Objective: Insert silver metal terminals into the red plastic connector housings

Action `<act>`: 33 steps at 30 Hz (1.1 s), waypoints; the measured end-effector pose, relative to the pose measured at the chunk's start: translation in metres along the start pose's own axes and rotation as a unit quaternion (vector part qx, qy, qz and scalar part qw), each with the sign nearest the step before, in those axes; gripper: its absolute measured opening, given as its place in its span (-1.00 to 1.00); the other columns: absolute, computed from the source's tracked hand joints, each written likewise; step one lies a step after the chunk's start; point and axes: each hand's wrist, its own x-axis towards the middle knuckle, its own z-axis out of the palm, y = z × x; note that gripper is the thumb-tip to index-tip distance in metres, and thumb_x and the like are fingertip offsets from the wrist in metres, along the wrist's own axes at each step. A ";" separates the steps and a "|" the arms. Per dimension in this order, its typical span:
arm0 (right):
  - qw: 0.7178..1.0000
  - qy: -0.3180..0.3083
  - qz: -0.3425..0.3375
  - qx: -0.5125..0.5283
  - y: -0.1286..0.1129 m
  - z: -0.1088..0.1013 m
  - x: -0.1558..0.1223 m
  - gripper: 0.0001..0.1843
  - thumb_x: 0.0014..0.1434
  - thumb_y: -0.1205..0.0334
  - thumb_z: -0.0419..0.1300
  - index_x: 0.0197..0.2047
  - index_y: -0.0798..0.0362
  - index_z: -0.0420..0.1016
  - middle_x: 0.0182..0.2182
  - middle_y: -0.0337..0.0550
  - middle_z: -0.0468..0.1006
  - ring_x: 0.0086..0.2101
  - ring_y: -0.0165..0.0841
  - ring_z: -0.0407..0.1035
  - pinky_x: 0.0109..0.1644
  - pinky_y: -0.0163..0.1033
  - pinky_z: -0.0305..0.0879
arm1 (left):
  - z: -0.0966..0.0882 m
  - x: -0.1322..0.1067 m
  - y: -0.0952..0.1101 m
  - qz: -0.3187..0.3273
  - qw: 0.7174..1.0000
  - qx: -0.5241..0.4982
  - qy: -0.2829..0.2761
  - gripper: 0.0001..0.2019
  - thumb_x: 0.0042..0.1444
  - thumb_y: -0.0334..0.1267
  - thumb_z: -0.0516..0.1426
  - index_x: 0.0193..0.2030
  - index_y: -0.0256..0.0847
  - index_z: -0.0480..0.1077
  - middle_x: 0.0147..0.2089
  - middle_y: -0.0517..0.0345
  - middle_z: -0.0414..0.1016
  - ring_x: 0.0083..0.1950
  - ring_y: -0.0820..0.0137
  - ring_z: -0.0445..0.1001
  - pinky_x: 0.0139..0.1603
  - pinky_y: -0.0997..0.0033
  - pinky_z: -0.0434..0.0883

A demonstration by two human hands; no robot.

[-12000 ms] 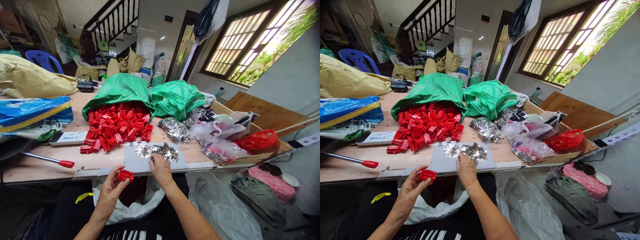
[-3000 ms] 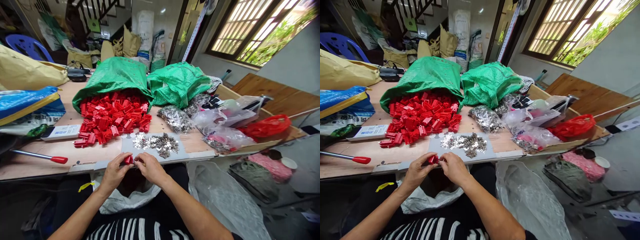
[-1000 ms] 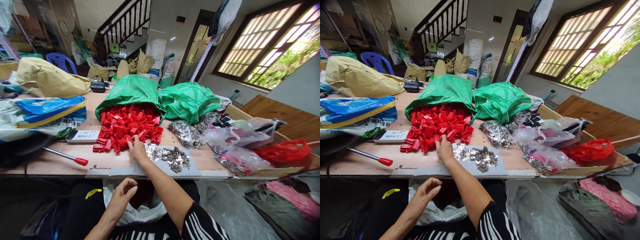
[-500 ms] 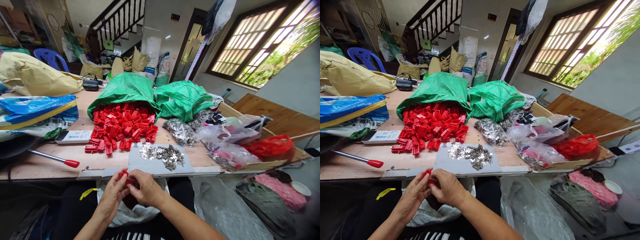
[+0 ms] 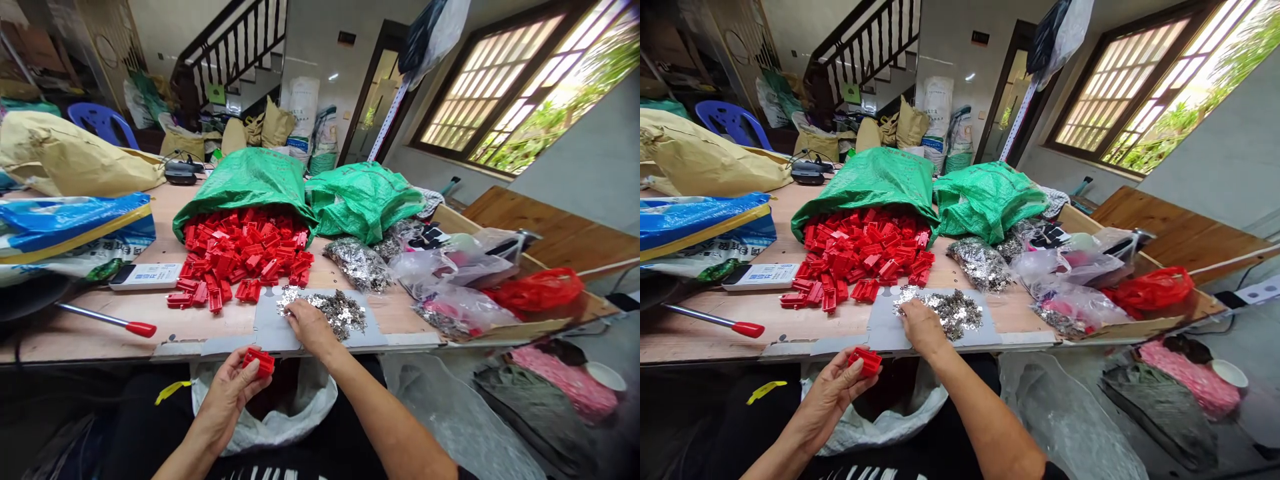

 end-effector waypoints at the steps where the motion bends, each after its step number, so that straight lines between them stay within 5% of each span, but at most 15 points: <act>1: 1.000 -0.008 0.000 -0.014 -0.002 0.001 0.003 -0.81 0.26 0.32 0.09 -0.09 0.02 0.46 -0.17 -0.10 0.47 -0.15 -0.32 0.38 -0.06 -0.29 0.26 | -0.001 0.000 0.000 0.000 1.000 0.000 -0.002 -0.62 -0.11 -0.21 0.36 -0.14 -0.25 0.46 -0.23 0.05 0.59 -0.22 0.32 0.57 -0.10 0.27 0.51; 15: 0.998 -0.036 -0.041 -0.015 -0.001 0.006 0.031 -0.88 0.23 0.36 0.09 -0.17 0.05 0.41 -0.22 -0.11 0.45 -0.23 -0.32 0.34 -0.16 -0.28 0.18 | 0.000 -0.002 0.010 0.029 0.997 -0.061 -0.021 -0.46 -0.02 -0.28 0.32 0.14 -0.10 0.37 -0.11 0.10 0.57 -0.11 0.31 0.57 0.02 0.30 0.47; 20: 0.999 -0.011 -0.043 0.005 0.002 0.010 0.029 -0.84 0.26 0.39 0.03 -0.10 0.09 0.35 -0.27 -0.08 0.47 -0.25 -0.30 0.34 -0.16 -0.26 0.19 | 0.003 -0.006 0.012 0.007 0.996 -0.074 -0.042 -0.48 0.00 -0.27 0.30 0.13 -0.11 0.35 -0.14 0.09 0.58 -0.13 0.30 0.58 0.02 0.28 0.46; 24: 0.998 0.002 -0.055 0.028 0.003 0.005 0.024 -0.78 0.25 0.46 0.00 -0.08 0.11 0.36 -0.19 -0.05 0.47 -0.18 -0.32 0.34 -0.10 -0.27 0.20 | 0.003 -0.005 0.009 0.049 0.998 -0.022 -0.015 -0.53 -0.03 -0.26 0.32 0.06 -0.15 0.38 -0.21 0.13 0.58 -0.17 0.34 0.57 -0.04 0.33 0.47; 29: 0.985 0.020 -0.027 0.168 -0.003 -0.002 0.009 -0.85 0.20 0.46 0.04 -0.25 0.08 0.39 -0.30 -0.15 0.49 -0.26 -0.36 0.37 -0.12 -0.27 0.23 | 0.001 0.002 0.003 0.159 0.982 0.096 0.025 -0.62 -0.12 -0.28 0.36 -0.11 -0.15 0.43 -0.25 0.21 0.57 -0.26 0.45 0.52 -0.15 0.51 0.43; 33: 0.935 -0.030 0.020 0.354 -0.016 -0.001 -0.010 -0.93 0.18 0.37 0.06 -0.31 0.05 0.34 -0.42 -0.29 0.47 -0.51 -0.48 0.36 -0.35 -0.35 0.25 | 0.000 0.007 0.001 0.201 0.965 0.161 0.052 -0.64 -0.15 -0.26 0.36 -0.16 -0.17 0.44 -0.22 0.17 0.57 -0.20 0.37 0.51 -0.10 0.45 0.40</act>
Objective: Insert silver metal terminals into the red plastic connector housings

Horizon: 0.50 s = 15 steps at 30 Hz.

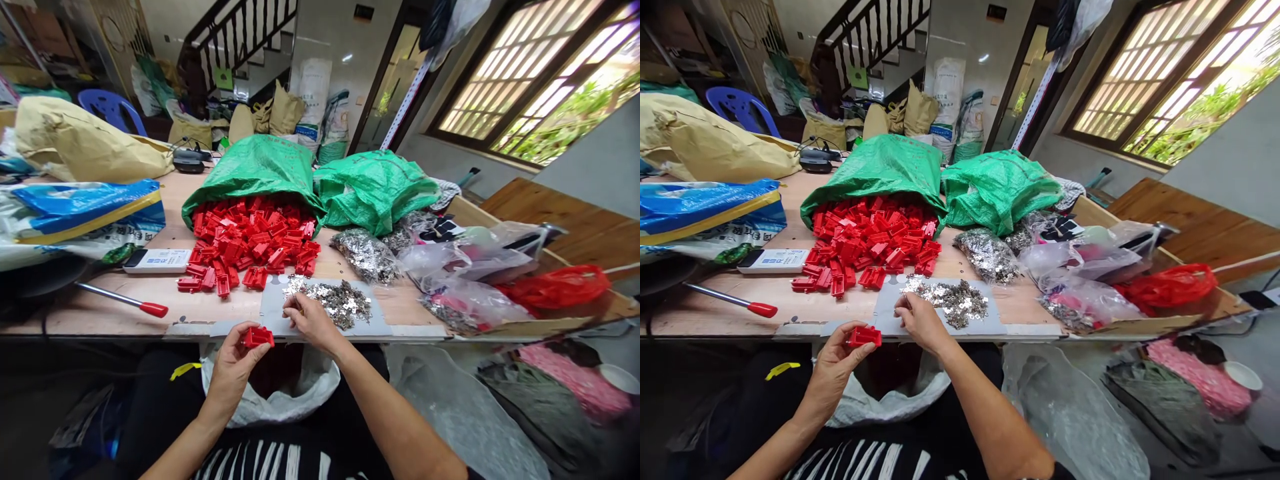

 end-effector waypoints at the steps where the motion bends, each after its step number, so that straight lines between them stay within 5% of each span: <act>1: 0.999 -0.007 0.014 0.047 -0.002 0.004 -0.005 -0.94 0.18 0.34 0.06 -0.32 0.05 0.34 -0.42 -0.29 0.46 -0.53 -0.49 0.35 -0.39 -0.37 0.24 | 0.000 0.001 -0.001 0.007 1.000 0.017 0.001 -0.64 -0.14 -0.25 0.36 -0.16 -0.16 0.44 -0.21 0.15 0.57 -0.19 0.34 0.51 -0.09 0.43 0.40; 5: 0.990 0.003 0.028 0.138 -0.008 0.018 -0.018 -0.92 0.15 0.24 0.11 -0.34 0.06 0.36 -0.42 -0.28 0.42 -0.50 -0.48 0.30 -0.42 -0.38 0.21 | 0.003 0.002 -0.005 0.036 0.997 0.064 0.000 -0.67 -0.11 -0.24 0.34 -0.16 -0.15 0.44 -0.21 0.12 0.55 -0.18 0.29 0.51 -0.06 0.35 0.39; 15: 0.989 0.057 0.024 0.132 -0.004 0.030 -0.030 -0.85 0.16 0.18 0.12 -0.38 0.07 0.35 -0.48 -0.30 0.36 -0.44 -0.45 0.21 -0.34 -0.35 0.16 | 0.013 -0.001 0.000 0.086 0.994 0.071 0.002 -0.69 -0.14 -0.28 0.35 -0.20 -0.11 0.50 -0.16 0.11 0.52 -0.13 0.27 0.48 -0.05 0.37 0.38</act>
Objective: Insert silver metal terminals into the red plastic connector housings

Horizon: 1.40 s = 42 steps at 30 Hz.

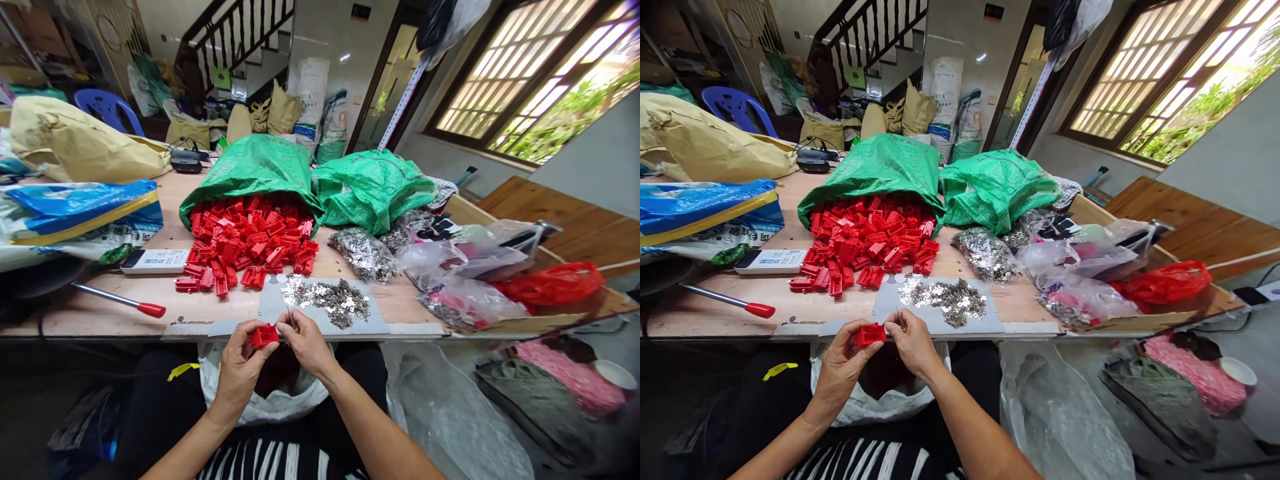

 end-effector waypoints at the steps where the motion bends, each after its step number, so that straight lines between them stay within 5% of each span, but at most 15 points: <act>1: 1.000 0.001 0.000 -0.018 -0.001 -0.001 -0.001 -0.85 0.17 0.18 0.12 -0.38 0.07 0.35 -0.48 -0.30 0.36 -0.44 -0.45 0.22 -0.33 -0.35 0.16 | 0.000 0.000 0.001 0.012 1.000 0.014 0.000 -0.70 -0.13 -0.29 0.35 -0.19 -0.11 0.50 -0.15 0.11 0.51 -0.12 0.27 0.47 -0.04 0.37 0.38; 16: 0.994 0.047 0.033 -0.090 0.000 -0.005 -0.003 -0.84 0.15 0.16 0.12 -0.40 0.06 0.35 -0.49 -0.31 0.37 -0.49 -0.46 0.20 -0.41 -0.36 0.13 | -0.003 0.000 0.001 0.041 0.998 0.053 0.009 -0.73 -0.15 -0.26 0.36 -0.23 -0.08 0.54 -0.14 0.08 0.49 -0.08 0.25 0.45 -0.03 0.39 0.35; 21: 0.995 -0.001 0.041 -0.091 -0.006 -0.002 -0.002 -0.87 0.12 0.22 0.13 -0.42 0.07 0.36 -0.50 -0.33 0.39 -0.48 -0.47 0.23 -0.38 -0.37 0.12 | -0.005 0.001 -0.004 0.048 0.996 0.077 0.007 -0.72 -0.14 -0.23 0.36 -0.21 -0.04 0.52 -0.14 0.12 0.48 -0.09 0.27 0.44 -0.05 0.41 0.35; 24: 0.989 0.043 0.053 -0.134 -0.005 -0.002 0.000 -0.86 0.13 0.21 0.13 -0.43 0.06 0.36 -0.50 -0.32 0.40 -0.48 -0.46 0.24 -0.38 -0.36 0.11 | -0.006 0.001 -0.007 0.052 0.995 0.085 0.004 -0.72 -0.12 -0.23 0.35 -0.20 -0.04 0.51 -0.13 0.13 0.48 -0.10 0.28 0.44 -0.05 0.41 0.36; 31: 0.956 0.098 0.053 -0.272 0.006 -0.026 0.012 -0.90 0.16 0.29 0.11 -0.26 0.06 0.44 -0.48 -0.26 0.43 -0.42 -0.39 0.30 -0.32 -0.33 0.15 | -0.011 0.002 -0.013 0.055 0.994 0.091 -0.002 -0.72 -0.09 -0.24 0.34 -0.18 -0.08 0.50 -0.12 0.09 0.49 -0.08 0.25 0.47 0.00 0.37 0.37; 38: 0.839 0.116 0.098 -0.522 0.002 -0.071 0.015 -0.87 0.20 0.29 0.13 -0.17 0.00 0.45 -0.19 -0.15 0.45 -0.30 -0.35 0.39 -0.27 -0.30 0.16 | -0.013 0.002 -0.025 0.094 0.985 0.146 -0.020 -0.72 0.00 -0.16 0.27 -0.12 -0.12 0.44 -0.11 0.09 0.48 -0.11 0.28 0.48 -0.08 0.33 0.42; 42: 0.840 0.100 0.088 -0.526 0.002 -0.074 0.014 -0.94 0.21 0.27 0.15 -0.24 -0.01 0.44 -0.23 -0.19 0.46 -0.29 -0.36 0.38 -0.27 -0.32 0.16 | -0.014 0.002 -0.027 0.108 0.980 0.167 -0.022 -0.72 0.02 -0.16 0.27 -0.11 -0.11 0.43 -0.12 0.10 0.48 -0.13 0.30 0.50 -0.08 0.33 0.44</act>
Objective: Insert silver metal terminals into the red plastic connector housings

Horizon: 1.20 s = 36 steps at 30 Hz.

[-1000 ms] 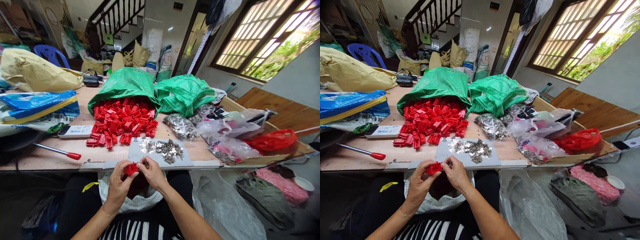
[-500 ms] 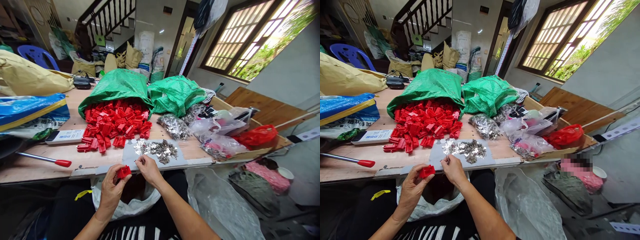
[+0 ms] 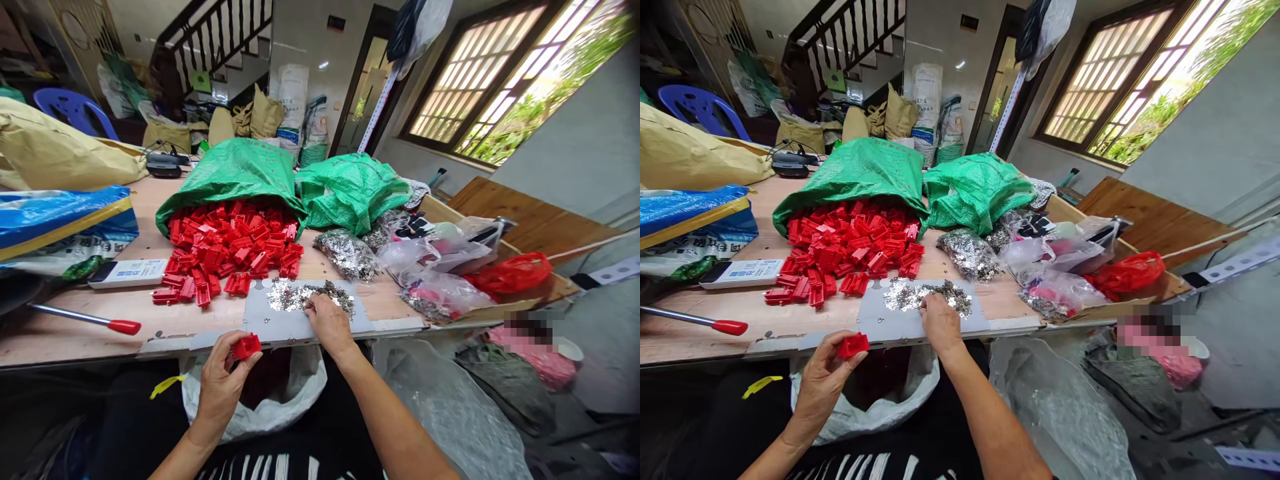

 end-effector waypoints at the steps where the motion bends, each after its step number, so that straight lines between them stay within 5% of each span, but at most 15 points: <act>1: 1.000 0.002 -0.013 0.013 -0.001 0.001 -0.001 -0.94 0.21 0.28 0.15 -0.24 0.00 0.44 -0.23 -0.19 0.47 -0.27 -0.36 0.38 -0.25 -0.32 0.16 | 0.000 0.000 0.000 0.000 1.000 0.002 0.000 -0.72 0.02 -0.15 0.27 -0.11 -0.11 0.43 -0.12 0.10 0.48 -0.13 0.30 0.50 -0.08 0.33 0.44; 7: 0.992 -0.021 -0.103 0.077 -0.005 0.007 -0.013 -0.85 0.21 0.41 0.11 -0.20 0.01 0.42 -0.22 -0.20 0.48 -0.21 -0.37 0.38 -0.17 -0.34 0.17 | -0.003 -0.002 -0.002 -0.007 1.000 -0.013 0.001 -0.72 0.03 -0.16 0.26 -0.10 -0.11 0.42 -0.10 0.11 0.48 -0.10 0.32 0.50 -0.08 0.36 0.44; 26: 0.997 0.004 -0.067 0.029 -0.007 0.006 -0.013 -0.92 0.23 0.30 0.13 -0.26 -0.02 0.44 -0.26 -0.19 0.48 -0.28 -0.37 0.38 -0.26 -0.33 0.16 | -0.003 -0.002 0.002 -0.044 0.998 -0.048 -0.004 -0.68 0.00 -0.16 0.28 -0.10 -0.13 0.41 -0.13 0.10 0.52 -0.11 0.29 0.54 -0.07 0.33 0.48; 30: 0.987 0.026 -0.086 0.132 -0.008 -0.002 -0.017 -0.95 0.21 0.32 0.13 -0.25 0.02 0.41 -0.30 -0.20 0.50 -0.32 -0.38 0.36 -0.28 -0.34 0.15 | 0.000 0.000 0.001 -0.041 0.998 -0.040 -0.010 -0.67 0.00 -0.16 0.28 -0.08 -0.14 0.41 -0.13 0.08 0.55 -0.13 0.28 0.56 -0.05 0.29 0.48; 36: 0.924 -0.051 -0.165 0.340 -0.034 -0.009 -0.039 -0.95 0.20 0.27 0.17 -0.32 0.04 0.40 -0.47 -0.31 0.45 -0.46 -0.47 0.28 -0.35 -0.39 0.14 | 0.003 0.001 0.006 0.016 0.999 -0.023 -0.019 -0.71 0.04 -0.21 0.26 -0.07 -0.11 0.41 -0.10 0.10 0.51 -0.10 0.30 0.53 -0.07 0.33 0.48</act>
